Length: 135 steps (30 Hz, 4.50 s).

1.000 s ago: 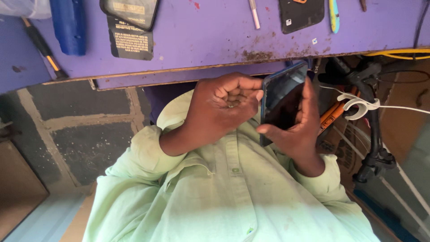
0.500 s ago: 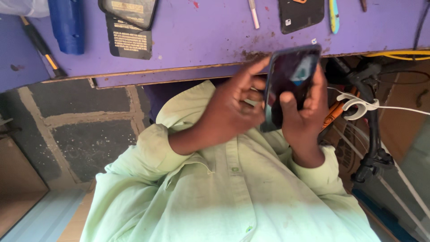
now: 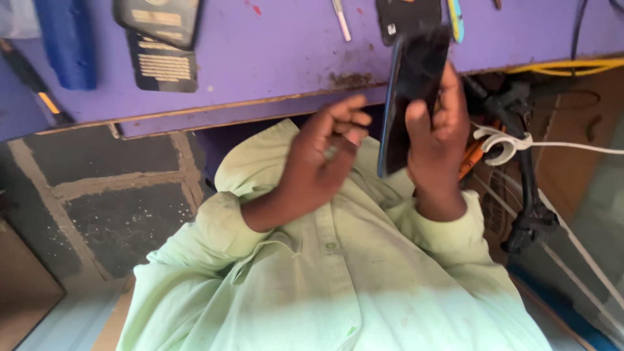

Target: The person uses a screwdriver to remove screws from a disassembled smartphone, then uses a metal spudger to pry and separate the screen assembly from the frame. The person flips the phone to inspect the screen and continues prying along the edges.

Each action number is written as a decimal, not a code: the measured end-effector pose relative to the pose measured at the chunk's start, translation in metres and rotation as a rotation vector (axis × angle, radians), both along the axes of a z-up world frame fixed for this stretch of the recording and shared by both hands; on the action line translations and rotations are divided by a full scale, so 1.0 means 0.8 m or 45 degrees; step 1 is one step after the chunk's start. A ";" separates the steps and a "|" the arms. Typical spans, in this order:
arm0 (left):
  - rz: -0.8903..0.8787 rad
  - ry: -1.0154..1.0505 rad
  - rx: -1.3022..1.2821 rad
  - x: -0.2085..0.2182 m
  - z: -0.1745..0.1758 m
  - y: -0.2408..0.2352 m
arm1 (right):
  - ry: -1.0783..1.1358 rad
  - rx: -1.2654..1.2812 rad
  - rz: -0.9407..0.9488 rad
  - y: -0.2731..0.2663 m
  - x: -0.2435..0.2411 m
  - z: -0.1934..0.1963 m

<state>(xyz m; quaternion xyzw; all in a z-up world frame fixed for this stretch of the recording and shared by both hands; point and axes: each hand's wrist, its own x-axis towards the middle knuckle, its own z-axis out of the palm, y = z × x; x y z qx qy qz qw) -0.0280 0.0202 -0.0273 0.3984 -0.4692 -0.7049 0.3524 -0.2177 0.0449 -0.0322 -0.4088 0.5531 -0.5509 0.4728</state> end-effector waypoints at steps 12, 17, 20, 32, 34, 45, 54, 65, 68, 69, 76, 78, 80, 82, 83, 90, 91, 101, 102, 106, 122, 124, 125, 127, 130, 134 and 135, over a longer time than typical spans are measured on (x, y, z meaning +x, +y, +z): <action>-0.113 0.207 0.031 0.010 0.031 -0.063 | 0.068 0.062 0.148 0.011 -0.006 0.019; -0.087 0.197 0.065 0.016 0.020 -0.063 | 0.043 0.091 0.187 0.011 -0.005 0.016; -0.085 0.174 0.070 0.021 0.015 -0.060 | 0.082 0.111 0.203 0.011 -0.005 0.017; -0.086 0.292 0.142 0.025 0.002 -0.055 | 0.133 0.139 0.245 0.007 0.000 0.025; -0.092 0.296 0.146 0.026 0.002 -0.056 | 0.125 0.135 0.247 0.008 0.000 0.023; -0.074 0.324 0.150 0.026 -0.008 -0.053 | 0.111 0.151 0.239 0.017 -0.011 0.008; -0.058 0.391 0.172 0.028 -0.019 -0.042 | 0.212 0.150 0.333 0.018 -0.022 0.012; 0.034 0.567 0.235 0.015 -0.031 -0.037 | 0.173 0.161 0.265 0.018 -0.006 0.013; 0.051 0.396 0.141 0.016 -0.025 -0.035 | 0.221 0.153 0.269 0.018 -0.008 0.011; 0.064 0.319 0.091 0.017 -0.023 -0.033 | 0.230 0.159 0.274 0.019 -0.010 0.011; 0.055 0.330 0.154 0.025 -0.019 -0.029 | 0.329 0.132 0.374 0.026 -0.024 0.010; 0.006 0.371 0.131 0.029 -0.021 -0.029 | 0.387 0.140 0.402 0.027 -0.029 0.012; -0.032 0.388 0.188 0.033 -0.026 -0.028 | 0.449 0.141 0.444 0.027 -0.035 0.014; -0.052 0.404 0.230 0.036 -0.034 -0.026 | 0.521 0.130 0.497 0.025 -0.044 0.015; -0.054 0.413 0.245 0.037 -0.039 -0.023 | 0.566 0.132 0.510 0.023 -0.049 0.014; -0.258 0.399 0.228 0.045 -0.062 -0.014 | 1.098 0.215 0.713 0.020 -0.054 0.020; -0.283 0.273 0.060 0.046 -0.067 -0.012 | 1.100 0.210 0.711 0.017 -0.053 0.018; -0.442 0.244 0.201 0.061 -0.102 0.018 | 1.038 -0.051 0.973 0.012 -0.050 0.041; -0.436 0.216 0.205 0.062 -0.101 0.020 | 1.062 0.039 1.033 0.008 -0.047 0.045; -0.441 0.290 0.256 0.074 -0.081 0.031 | 1.192 0.472 1.187 -0.002 -0.028 0.061; -0.523 0.257 0.070 0.107 -0.049 0.025 | 1.274 0.300 1.456 -0.030 -0.007 0.068; -0.528 0.275 0.111 0.106 -0.053 0.022 | 1.260 0.290 1.466 -0.035 -0.007 0.073; -0.519 0.285 0.116 0.105 -0.055 0.021 | 1.251 0.287 1.469 -0.037 -0.009 0.075; -0.491 0.307 0.141 0.101 -0.058 0.024 | 1.204 0.149 1.479 -0.037 -0.008 0.077; -0.445 0.310 0.196 0.099 -0.062 0.023 | 1.170 0.262 1.477 -0.036 -0.006 0.079; -0.450 0.327 0.229 0.100 -0.065 0.020 | 1.083 0.251 1.529 -0.043 -0.005 0.082; -0.453 0.349 0.220 0.100 -0.067 0.020 | 1.048 0.176 1.539 -0.043 -0.005 0.083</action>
